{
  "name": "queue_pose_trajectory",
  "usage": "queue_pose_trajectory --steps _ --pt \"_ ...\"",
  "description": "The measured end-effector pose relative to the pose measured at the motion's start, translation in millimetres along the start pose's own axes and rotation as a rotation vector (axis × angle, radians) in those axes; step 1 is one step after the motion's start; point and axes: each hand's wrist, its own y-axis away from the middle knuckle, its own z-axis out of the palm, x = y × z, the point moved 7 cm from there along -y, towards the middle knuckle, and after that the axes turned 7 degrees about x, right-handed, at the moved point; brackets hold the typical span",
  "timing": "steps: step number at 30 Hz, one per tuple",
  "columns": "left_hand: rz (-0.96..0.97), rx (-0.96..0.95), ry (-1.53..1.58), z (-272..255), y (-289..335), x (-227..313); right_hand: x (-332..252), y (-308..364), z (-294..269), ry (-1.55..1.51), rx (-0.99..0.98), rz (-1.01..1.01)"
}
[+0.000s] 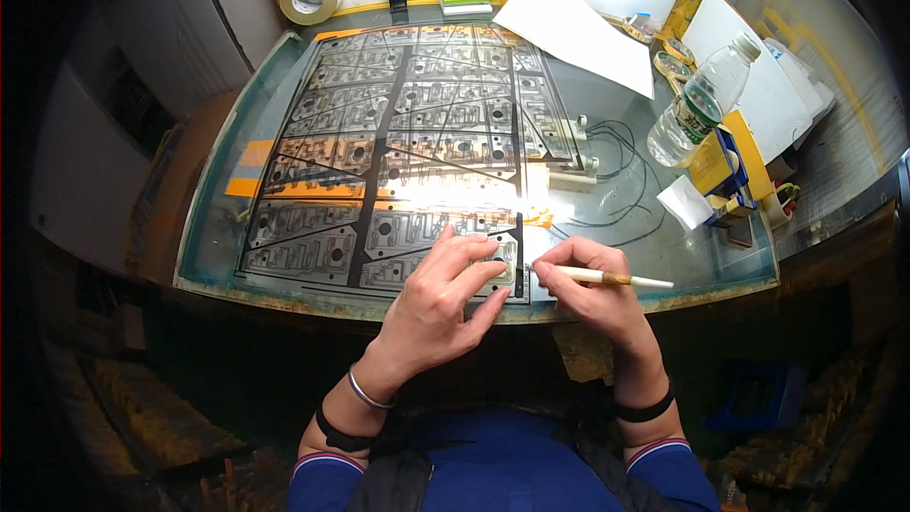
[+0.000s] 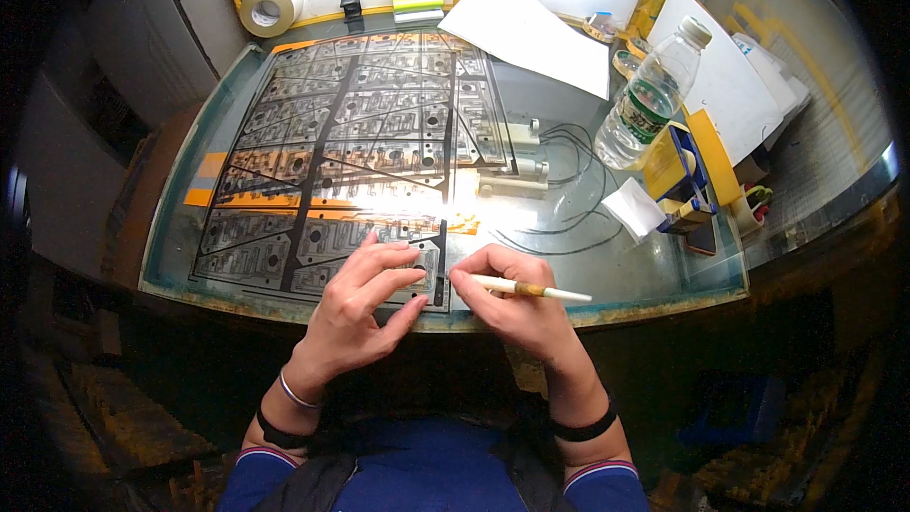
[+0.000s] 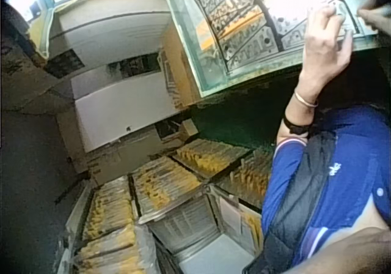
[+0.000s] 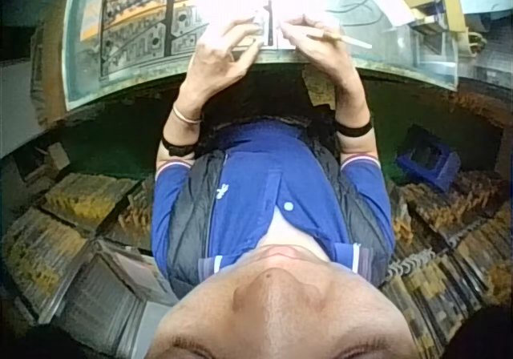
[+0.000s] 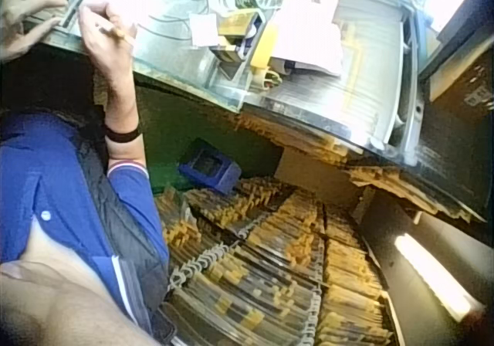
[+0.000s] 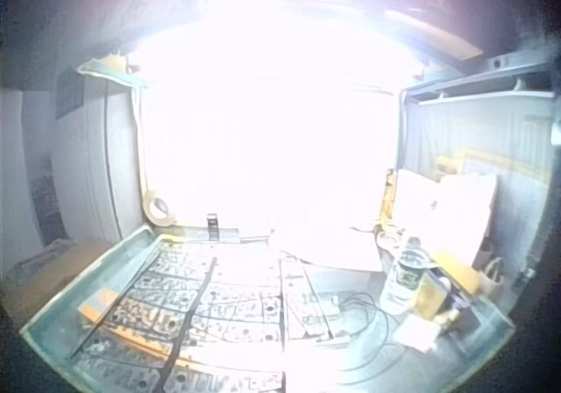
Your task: The recorder uses a specialized pick tool to clean and inspect a precision-cut metal sheet on a glass-topped workstation.
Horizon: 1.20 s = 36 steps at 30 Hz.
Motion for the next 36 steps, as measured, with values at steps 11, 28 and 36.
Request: queue_pose_trajectory --steps 11,28,36 --pt "0.026 -0.142 -0.139 6.7 -8.6 10.7 6.7 -1.3 -7.5 -0.316 0.067 0.027" --pt "-0.136 0.107 0.148 -17.9 -4.1 -8.5 -0.8 3.3 -8.6 -0.213 0.001 -0.033" --pt "-0.049 0.054 -0.074 -2.6 -2.7 -0.9 -2.3 7.0 -9.3 -0.101 -0.028 0.02"
